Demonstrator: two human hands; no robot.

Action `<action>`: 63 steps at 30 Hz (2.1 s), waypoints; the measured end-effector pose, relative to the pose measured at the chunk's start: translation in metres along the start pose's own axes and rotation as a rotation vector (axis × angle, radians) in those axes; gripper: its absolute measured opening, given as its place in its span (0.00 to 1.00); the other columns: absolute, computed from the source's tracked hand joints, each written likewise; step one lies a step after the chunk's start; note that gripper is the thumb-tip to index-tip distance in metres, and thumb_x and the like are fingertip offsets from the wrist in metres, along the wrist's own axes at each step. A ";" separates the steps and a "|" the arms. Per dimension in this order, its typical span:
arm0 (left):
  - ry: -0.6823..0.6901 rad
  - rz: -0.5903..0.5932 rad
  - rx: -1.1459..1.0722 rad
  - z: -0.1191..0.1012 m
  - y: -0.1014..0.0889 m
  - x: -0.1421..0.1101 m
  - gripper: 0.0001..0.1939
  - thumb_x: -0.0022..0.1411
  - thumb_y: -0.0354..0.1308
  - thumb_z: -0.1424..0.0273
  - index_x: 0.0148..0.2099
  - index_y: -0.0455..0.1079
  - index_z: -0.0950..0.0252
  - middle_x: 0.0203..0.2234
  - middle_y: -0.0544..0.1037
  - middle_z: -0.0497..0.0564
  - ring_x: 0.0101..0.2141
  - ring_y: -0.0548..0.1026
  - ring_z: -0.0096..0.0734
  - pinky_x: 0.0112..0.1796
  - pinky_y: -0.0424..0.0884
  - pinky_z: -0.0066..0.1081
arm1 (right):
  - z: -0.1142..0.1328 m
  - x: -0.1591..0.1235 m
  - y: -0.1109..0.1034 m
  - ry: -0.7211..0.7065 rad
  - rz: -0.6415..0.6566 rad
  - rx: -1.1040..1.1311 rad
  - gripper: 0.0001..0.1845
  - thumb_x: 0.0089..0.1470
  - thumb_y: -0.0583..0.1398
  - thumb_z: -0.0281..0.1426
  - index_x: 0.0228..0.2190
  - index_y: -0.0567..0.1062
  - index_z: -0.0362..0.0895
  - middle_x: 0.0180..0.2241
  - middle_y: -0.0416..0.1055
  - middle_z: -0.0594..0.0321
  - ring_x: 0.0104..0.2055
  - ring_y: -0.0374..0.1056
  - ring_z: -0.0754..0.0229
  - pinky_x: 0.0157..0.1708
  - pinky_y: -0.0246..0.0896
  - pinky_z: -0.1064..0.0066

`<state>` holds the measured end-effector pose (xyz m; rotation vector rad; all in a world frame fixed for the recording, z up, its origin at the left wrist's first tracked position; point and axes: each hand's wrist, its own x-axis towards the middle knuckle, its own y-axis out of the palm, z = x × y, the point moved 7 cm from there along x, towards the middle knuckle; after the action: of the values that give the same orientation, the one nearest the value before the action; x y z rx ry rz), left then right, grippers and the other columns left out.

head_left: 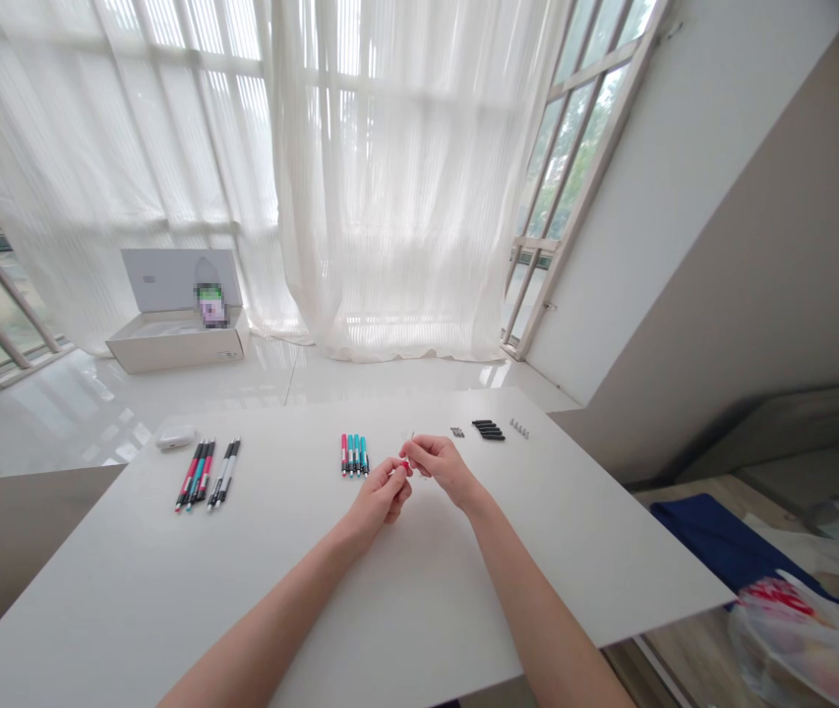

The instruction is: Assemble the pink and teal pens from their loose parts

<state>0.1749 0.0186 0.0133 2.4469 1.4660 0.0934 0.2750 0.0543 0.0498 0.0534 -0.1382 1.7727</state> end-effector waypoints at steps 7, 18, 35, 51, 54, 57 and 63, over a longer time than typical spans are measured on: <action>0.013 -0.008 -0.046 0.001 -0.003 0.001 0.19 0.58 0.55 0.52 0.38 0.58 0.62 0.18 0.53 0.37 0.16 0.41 0.16 0.18 0.37 0.22 | -0.003 0.001 -0.004 0.018 -0.028 -0.034 0.17 0.48 0.61 0.44 0.22 0.74 0.42 0.16 0.62 0.70 0.17 0.50 0.70 0.19 0.45 0.74; 0.031 -0.017 0.058 -0.003 0.001 -0.001 0.20 0.58 0.53 0.50 0.37 0.61 0.63 0.17 0.52 0.38 0.17 0.42 0.18 0.19 0.39 0.23 | 0.001 -0.001 -0.001 -0.010 -0.005 0.016 0.18 0.48 0.61 0.44 0.23 0.74 0.41 0.16 0.62 0.70 0.18 0.52 0.70 0.19 0.47 0.74; 0.340 -0.236 0.484 -0.018 -0.016 0.003 0.21 0.61 0.52 0.56 0.24 0.50 0.62 0.19 0.51 0.41 0.21 0.50 0.22 0.24 0.48 0.26 | 0.026 -0.012 0.006 -0.213 -0.051 -0.138 0.15 0.54 0.58 0.40 0.23 0.73 0.44 0.30 0.74 0.59 0.32 0.67 0.59 0.33 0.61 0.69; 0.287 -0.251 0.473 -0.017 -0.015 0.002 0.21 0.57 0.56 0.59 0.24 0.48 0.62 0.18 0.51 0.39 0.20 0.49 0.20 0.23 0.48 0.25 | 0.024 -0.013 -0.002 -0.147 -0.088 -0.323 0.15 0.54 0.57 0.39 0.22 0.72 0.43 0.19 0.66 0.67 0.22 0.56 0.66 0.24 0.54 0.73; 0.288 -0.240 0.470 -0.017 -0.014 0.001 0.20 0.57 0.56 0.60 0.24 0.48 0.62 0.18 0.50 0.39 0.20 0.49 0.20 0.23 0.48 0.25 | 0.023 -0.013 0.000 -0.133 -0.069 -0.285 0.15 0.54 0.57 0.39 0.23 0.72 0.43 0.19 0.65 0.67 0.22 0.56 0.66 0.23 0.53 0.74; 0.288 -0.232 0.472 -0.017 -0.013 0.002 0.20 0.57 0.55 0.60 0.24 0.48 0.62 0.18 0.50 0.39 0.20 0.49 0.20 0.23 0.48 0.25 | 0.024 -0.013 -0.001 -0.136 -0.075 -0.285 0.14 0.53 0.57 0.39 0.22 0.71 0.43 0.19 0.64 0.68 0.22 0.55 0.66 0.23 0.52 0.74; 0.283 -0.230 0.480 -0.016 -0.014 0.003 0.20 0.57 0.56 0.60 0.24 0.48 0.62 0.18 0.50 0.39 0.21 0.49 0.20 0.23 0.48 0.26 | 0.027 -0.013 -0.001 -0.191 -0.098 -0.343 0.17 0.52 0.58 0.41 0.19 0.67 0.43 0.19 0.63 0.67 0.22 0.53 0.66 0.23 0.52 0.73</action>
<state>0.1612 0.0307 0.0244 2.6854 2.0919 0.0433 0.2774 0.0389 0.0748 -0.0183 -0.5667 1.6224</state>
